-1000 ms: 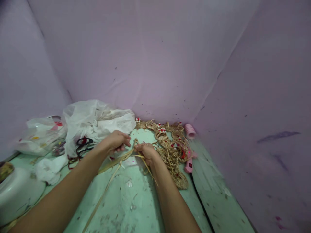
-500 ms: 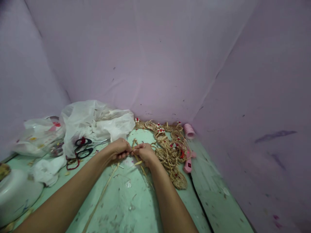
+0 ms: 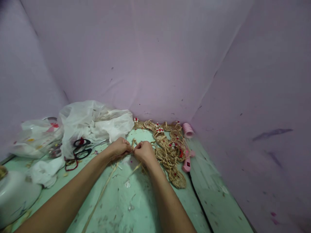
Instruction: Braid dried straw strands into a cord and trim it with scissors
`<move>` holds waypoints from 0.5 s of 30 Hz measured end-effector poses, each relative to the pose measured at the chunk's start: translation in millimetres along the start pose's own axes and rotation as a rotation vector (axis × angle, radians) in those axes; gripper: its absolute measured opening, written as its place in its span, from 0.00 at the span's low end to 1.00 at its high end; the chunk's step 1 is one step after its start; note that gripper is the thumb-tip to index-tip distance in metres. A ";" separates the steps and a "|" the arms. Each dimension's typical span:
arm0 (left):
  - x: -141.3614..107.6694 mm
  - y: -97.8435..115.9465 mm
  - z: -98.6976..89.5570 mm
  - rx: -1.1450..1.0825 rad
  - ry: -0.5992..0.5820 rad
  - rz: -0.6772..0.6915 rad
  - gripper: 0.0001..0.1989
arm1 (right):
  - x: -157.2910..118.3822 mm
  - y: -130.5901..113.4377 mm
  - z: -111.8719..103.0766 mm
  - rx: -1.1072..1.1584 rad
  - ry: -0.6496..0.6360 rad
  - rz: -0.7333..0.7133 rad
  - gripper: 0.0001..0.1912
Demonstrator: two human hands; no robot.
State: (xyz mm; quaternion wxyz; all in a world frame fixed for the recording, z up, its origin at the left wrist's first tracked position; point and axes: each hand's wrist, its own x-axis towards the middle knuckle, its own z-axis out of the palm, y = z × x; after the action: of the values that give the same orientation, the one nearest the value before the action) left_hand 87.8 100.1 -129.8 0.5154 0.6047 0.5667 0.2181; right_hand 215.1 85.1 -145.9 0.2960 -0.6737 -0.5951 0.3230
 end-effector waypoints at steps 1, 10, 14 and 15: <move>0.0 0.5 0.9 0.004 0.009 -0.005 0.09 | -2.1 -2.4 -2.6 -0.056 0.023 -0.008 0.04; -11.8 19.1 2.4 -0.021 0.029 -0.217 0.10 | -25.8 -21.3 -4.0 -0.271 0.027 -0.221 0.06; -11.0 16.5 -2.3 -0.066 0.018 -0.108 0.11 | -23.3 -16.6 -5.0 -0.209 -0.058 -0.263 0.05; -9.5 14.4 -3.9 -0.086 0.000 -0.109 0.11 | -21.1 -14.6 -7.7 -0.159 -0.097 -0.232 0.05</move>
State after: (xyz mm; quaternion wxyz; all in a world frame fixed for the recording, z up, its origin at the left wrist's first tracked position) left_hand 88.6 95.4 -112.7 0.5521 0.5500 0.5889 0.2140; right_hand 210.5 65.7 -128.0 0.2478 -0.6052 -0.7065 0.2706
